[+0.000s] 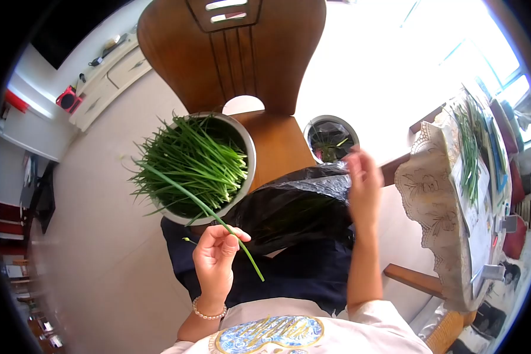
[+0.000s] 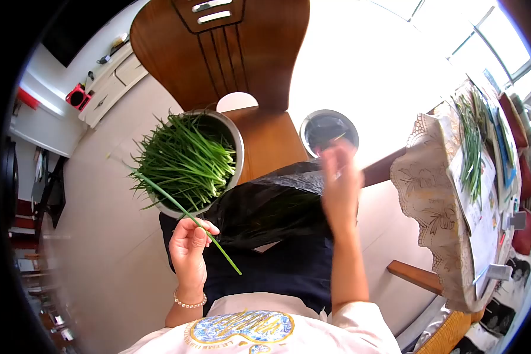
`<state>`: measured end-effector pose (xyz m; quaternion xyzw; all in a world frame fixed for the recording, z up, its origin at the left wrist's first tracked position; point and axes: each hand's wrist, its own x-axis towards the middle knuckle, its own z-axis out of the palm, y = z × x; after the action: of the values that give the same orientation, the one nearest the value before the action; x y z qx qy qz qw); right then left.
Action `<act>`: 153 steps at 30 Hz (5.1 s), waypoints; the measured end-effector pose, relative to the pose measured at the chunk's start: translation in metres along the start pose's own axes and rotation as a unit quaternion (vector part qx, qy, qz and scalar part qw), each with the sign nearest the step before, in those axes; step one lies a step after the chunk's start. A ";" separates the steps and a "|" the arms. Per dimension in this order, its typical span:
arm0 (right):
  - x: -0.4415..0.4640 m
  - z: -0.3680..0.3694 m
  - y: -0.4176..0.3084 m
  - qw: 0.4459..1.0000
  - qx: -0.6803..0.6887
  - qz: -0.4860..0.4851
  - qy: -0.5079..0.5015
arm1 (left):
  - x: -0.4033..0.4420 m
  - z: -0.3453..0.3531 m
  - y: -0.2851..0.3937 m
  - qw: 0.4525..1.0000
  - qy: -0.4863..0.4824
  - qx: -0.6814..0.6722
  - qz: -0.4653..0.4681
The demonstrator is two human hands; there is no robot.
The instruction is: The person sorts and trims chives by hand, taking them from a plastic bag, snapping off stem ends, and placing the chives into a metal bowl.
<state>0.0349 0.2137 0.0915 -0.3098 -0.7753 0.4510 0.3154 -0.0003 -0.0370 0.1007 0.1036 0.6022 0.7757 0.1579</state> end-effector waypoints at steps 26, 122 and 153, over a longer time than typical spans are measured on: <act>0.062 -0.208 0.029 0.763 -0.486 -0.201 0.377 | -0.007 -0.006 -0.033 0.992 0.019 0.122 -0.027; -0.073 0.069 -0.091 0.887 0.391 0.032 -0.244 | -0.004 -0.056 0.023 0.983 -0.130 -0.001 -0.133; -0.095 0.096 -0.053 0.824 0.375 0.204 -0.372 | 0.013 -0.053 -0.007 0.983 -0.072 0.039 -0.162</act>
<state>0.0083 0.0719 0.0809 -0.1278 -0.5243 0.8419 -0.0042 -0.0302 -0.0789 0.0801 0.0661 0.6282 0.7060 0.3203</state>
